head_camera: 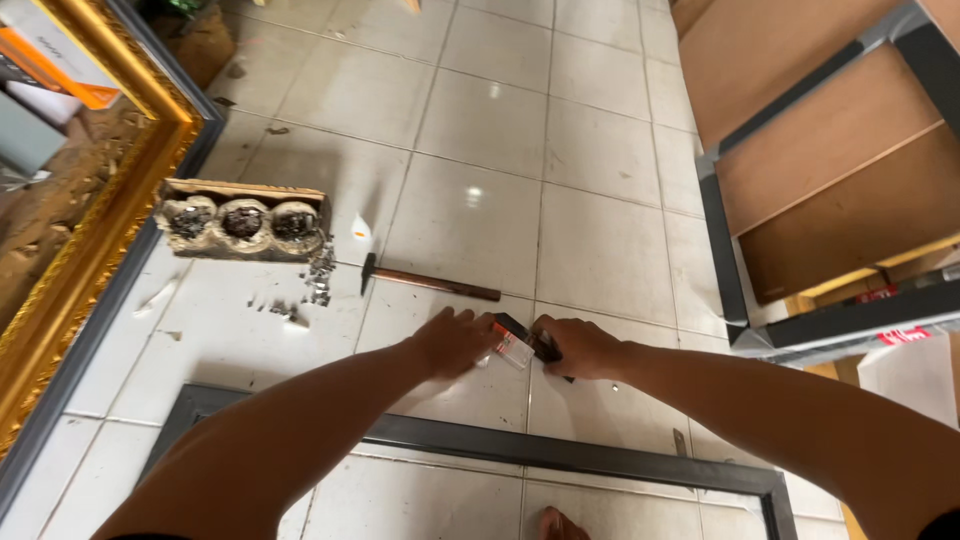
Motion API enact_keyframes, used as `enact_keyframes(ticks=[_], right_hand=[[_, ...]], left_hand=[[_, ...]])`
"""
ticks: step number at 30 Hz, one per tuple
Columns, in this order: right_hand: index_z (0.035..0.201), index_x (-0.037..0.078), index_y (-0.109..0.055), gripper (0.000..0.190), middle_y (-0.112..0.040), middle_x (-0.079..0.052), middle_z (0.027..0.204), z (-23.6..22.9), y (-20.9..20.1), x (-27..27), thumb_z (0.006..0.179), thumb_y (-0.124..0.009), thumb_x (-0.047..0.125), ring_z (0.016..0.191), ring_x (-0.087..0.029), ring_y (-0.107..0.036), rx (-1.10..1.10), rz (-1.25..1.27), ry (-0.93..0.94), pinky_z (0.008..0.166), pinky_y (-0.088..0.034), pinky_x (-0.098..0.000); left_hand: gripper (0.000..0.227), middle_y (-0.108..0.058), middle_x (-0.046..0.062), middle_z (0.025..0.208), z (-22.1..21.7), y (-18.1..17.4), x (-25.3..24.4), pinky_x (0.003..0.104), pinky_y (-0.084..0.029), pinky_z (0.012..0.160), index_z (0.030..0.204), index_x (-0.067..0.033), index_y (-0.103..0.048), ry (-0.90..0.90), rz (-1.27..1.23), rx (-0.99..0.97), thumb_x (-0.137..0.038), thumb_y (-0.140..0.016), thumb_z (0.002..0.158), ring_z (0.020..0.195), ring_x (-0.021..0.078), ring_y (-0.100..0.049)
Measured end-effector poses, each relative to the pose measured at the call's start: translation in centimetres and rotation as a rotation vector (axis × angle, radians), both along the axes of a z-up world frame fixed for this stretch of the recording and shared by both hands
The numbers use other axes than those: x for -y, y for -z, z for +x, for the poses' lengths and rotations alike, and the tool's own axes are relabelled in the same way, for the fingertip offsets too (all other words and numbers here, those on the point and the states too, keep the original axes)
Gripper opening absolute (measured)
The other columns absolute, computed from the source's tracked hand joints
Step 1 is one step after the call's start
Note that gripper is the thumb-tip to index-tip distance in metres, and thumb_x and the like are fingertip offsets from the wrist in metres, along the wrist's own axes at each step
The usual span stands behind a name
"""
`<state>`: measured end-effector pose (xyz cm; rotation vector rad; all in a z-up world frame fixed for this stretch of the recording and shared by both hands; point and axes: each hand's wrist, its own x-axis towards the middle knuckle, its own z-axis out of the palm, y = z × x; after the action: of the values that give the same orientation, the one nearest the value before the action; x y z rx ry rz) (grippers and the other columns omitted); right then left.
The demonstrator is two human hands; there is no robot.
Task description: The person assembles a large black picture frame by hand, applying adhesive to the corners, joining the pieces, and using a small tool to secure the joints.
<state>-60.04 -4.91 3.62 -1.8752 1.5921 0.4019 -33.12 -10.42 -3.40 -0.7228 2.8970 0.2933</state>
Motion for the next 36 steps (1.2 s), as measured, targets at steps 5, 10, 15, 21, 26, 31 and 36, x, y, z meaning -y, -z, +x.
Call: enact_keyframes(ticks=[5,10,15,21,26,31,36], right_hand=[[0.144,0.016,-0.059,0.052,-0.075,-0.017,0.13,-3.9,-0.6,-1.6,0.102,-0.078,0.039,0.126,-0.044,-0.076,-0.039,-0.153,0.172,0.107,-0.062,-0.0624],[0.124,0.021,-0.072,0.052,-0.081,-0.013,0.129,-13.2,1.5,-6.3,0.096,-0.078,0.064,0.117,-0.04,-0.081,-0.297,-0.011,0.356,0.096,-0.064,-0.0581],[0.097,0.001,-0.084,0.022,-0.078,-0.016,0.076,-16.8,2.2,-13.7,0.084,-0.091,0.016,0.055,-0.026,-0.08,-0.233,0.286,0.771,0.051,-0.073,-0.0383],[0.107,-0.001,-0.083,0.024,-0.082,-0.02,0.084,-17.3,6.3,-13.8,0.094,-0.088,0.018,0.068,-0.026,-0.084,0.033,-0.106,0.986,0.058,-0.073,-0.0335],[0.12,-0.004,-0.08,0.046,-0.081,-0.026,0.097,-12.1,6.9,-11.4,0.091,-0.093,0.03,0.069,-0.027,-0.083,0.155,-0.199,0.887,0.063,-0.073,-0.0333],[0.124,-0.004,-0.078,0.063,-0.083,-0.022,0.106,-8.2,8.1,-8.3,0.087,-0.094,0.046,0.091,-0.037,-0.085,0.156,-0.31,0.741,0.077,-0.073,-0.0485],[0.108,0.003,-0.086,0.044,-0.083,-0.017,0.093,-5.9,8.9,-6.0,0.083,-0.091,0.039,0.071,-0.025,-0.083,0.121,-0.174,0.665,0.053,-0.071,-0.0306]], left_hand=[[0.051,-0.065,0.007,0.14,-1.0,-0.2,3.4,0.056,-0.055,0.107,0.141,-0.024,-0.068,0.177,-0.265,-0.145,-0.023,-0.087,0.094,0.133,0.0341,-0.065],[0.043,-0.069,0.008,0.129,-10.7,-1.2,1.3,0.053,-0.056,0.099,0.127,-0.0177,-0.074,0.375,-0.222,-0.44,-0.032,-0.09,0.09,0.128,0.0335,-0.065],[0.036,-0.065,0.003,0.139,-20.9,1.0,-6.1,0.057,-0.046,0.116,0.131,-0.0231,-0.07,0.697,-0.151,-0.298,-0.034,-0.076,0.097,0.139,0.0281,-0.057],[0.036,-0.062,0.006,0.143,-21.6,-1.2,-6.8,0.061,-0.042,0.122,0.138,-0.0224,-0.067,0.71,-0.148,-0.172,-0.034,-0.07,0.104,0.147,0.0303,-0.052],[0.041,-0.059,0.008,0.151,-19.6,0.9,-3.9,0.061,-0.041,0.123,0.145,-0.0228,-0.064,0.613,-0.176,-0.134,-0.032,-0.069,0.106,0.151,0.0314,-0.049],[0.044,-0.064,0.008,0.143,-15.1,3.8,-0.4,0.055,-0.048,0.112,0.145,-0.0231,-0.063,0.49,-0.303,-0.267,-0.028,-0.076,0.104,0.142,0.0319,-0.057],[0.046,-0.062,0.004,0.145,-8.9,2.6,1.3,0.05,-0.048,0.11,0.139,-0.0245,-0.066,0.362,-0.368,-0.221,-0.036,-0.079,0.096,0.143,0.0264,-0.054]])
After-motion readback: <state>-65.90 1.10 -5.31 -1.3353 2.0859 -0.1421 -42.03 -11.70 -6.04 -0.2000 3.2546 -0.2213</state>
